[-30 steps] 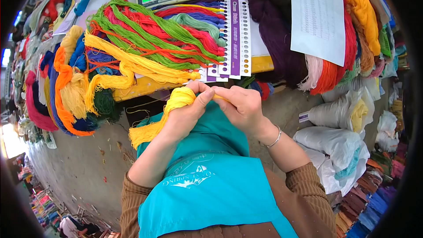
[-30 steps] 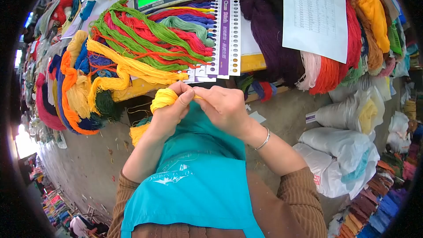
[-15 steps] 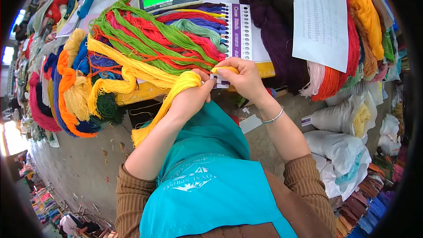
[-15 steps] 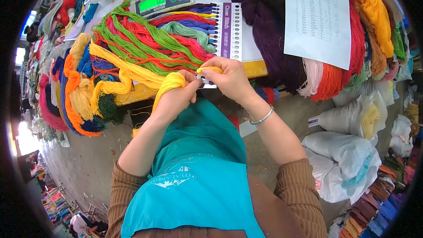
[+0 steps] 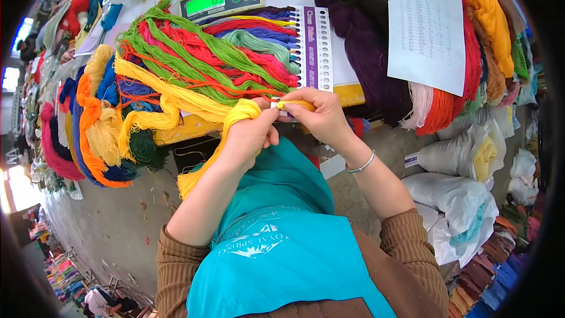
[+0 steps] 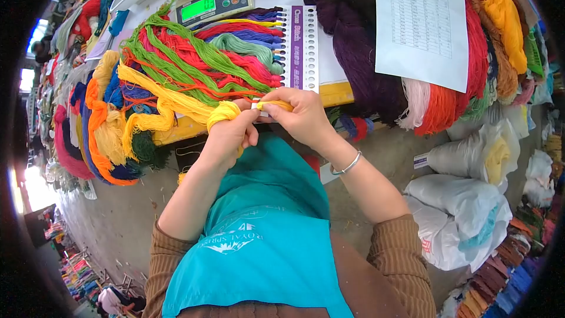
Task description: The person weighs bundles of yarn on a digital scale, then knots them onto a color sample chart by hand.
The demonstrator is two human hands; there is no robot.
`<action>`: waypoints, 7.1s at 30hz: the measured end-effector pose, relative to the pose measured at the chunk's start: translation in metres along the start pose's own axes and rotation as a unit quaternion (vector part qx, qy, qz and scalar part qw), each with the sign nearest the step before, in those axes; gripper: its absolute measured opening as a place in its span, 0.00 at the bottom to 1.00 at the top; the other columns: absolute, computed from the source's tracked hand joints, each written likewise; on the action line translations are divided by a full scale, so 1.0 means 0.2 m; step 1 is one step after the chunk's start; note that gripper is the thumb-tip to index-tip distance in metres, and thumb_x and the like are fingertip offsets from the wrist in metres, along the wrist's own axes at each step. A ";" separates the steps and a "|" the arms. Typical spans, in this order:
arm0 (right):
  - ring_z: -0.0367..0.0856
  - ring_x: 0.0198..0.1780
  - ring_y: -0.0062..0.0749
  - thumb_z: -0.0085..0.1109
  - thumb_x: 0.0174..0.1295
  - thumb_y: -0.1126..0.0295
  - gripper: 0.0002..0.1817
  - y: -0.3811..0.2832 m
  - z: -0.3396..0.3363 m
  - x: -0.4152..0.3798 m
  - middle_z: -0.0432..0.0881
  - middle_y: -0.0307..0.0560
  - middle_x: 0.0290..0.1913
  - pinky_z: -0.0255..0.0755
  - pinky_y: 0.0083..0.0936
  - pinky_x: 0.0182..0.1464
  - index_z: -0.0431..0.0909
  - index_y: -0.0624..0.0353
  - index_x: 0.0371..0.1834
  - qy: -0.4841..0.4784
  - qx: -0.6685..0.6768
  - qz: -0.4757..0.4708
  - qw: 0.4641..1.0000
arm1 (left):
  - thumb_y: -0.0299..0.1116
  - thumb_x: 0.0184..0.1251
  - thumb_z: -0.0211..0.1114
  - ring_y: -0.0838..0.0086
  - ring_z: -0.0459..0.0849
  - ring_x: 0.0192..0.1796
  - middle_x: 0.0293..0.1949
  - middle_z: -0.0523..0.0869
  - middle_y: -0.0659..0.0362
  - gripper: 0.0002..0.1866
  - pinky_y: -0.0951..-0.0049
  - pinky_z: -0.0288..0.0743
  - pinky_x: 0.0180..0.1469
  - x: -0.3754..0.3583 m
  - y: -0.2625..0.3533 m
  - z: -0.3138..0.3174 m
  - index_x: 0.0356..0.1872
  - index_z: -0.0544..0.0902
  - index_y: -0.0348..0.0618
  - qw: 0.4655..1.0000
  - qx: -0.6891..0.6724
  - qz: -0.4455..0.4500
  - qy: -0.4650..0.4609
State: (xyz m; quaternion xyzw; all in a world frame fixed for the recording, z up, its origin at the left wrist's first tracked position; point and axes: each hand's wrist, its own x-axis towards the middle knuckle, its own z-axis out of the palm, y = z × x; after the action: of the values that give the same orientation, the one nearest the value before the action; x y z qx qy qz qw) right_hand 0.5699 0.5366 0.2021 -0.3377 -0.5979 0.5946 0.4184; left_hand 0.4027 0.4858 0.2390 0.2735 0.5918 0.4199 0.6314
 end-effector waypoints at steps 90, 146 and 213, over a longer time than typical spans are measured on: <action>0.86 0.35 0.52 0.63 0.62 0.47 0.22 -0.13 0.09 0.08 0.86 0.54 0.30 0.76 0.45 0.38 0.79 0.57 0.39 -0.055 -0.380 0.078 0.920 | 0.35 0.73 0.65 0.87 0.60 0.18 0.21 0.68 0.70 0.07 0.82 0.51 0.19 -0.02 0.10 -0.21 0.38 0.79 0.44 0.989 -0.119 -0.028 -0.087; 0.82 0.35 0.47 0.65 0.53 0.77 0.13 -0.10 0.08 0.01 0.80 0.50 0.36 0.78 0.37 0.37 0.79 0.60 0.43 -0.087 -0.414 -0.164 0.891 | 0.26 0.55 0.76 0.61 0.78 0.58 0.50 0.82 0.55 0.24 0.59 0.71 0.62 -0.10 -0.07 -0.48 0.55 0.82 0.44 0.868 0.342 0.359 -0.016; 0.72 0.28 0.17 0.60 0.57 0.77 0.08 0.01 0.03 0.04 0.76 0.38 0.27 0.66 0.20 0.30 0.77 0.62 0.40 -0.039 -0.126 0.043 0.990 | 0.26 0.60 0.64 0.51 0.82 0.53 0.45 0.86 0.50 0.12 0.53 0.74 0.56 0.03 -0.05 -0.31 0.46 0.85 0.42 0.754 0.532 0.385 0.038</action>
State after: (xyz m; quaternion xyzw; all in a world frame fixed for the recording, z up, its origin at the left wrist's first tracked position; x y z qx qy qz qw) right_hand 0.5612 0.5420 0.2004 -0.3891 -0.6688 0.5450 0.3229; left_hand 0.3445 0.4771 0.2175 0.7534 0.5881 0.2552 0.1463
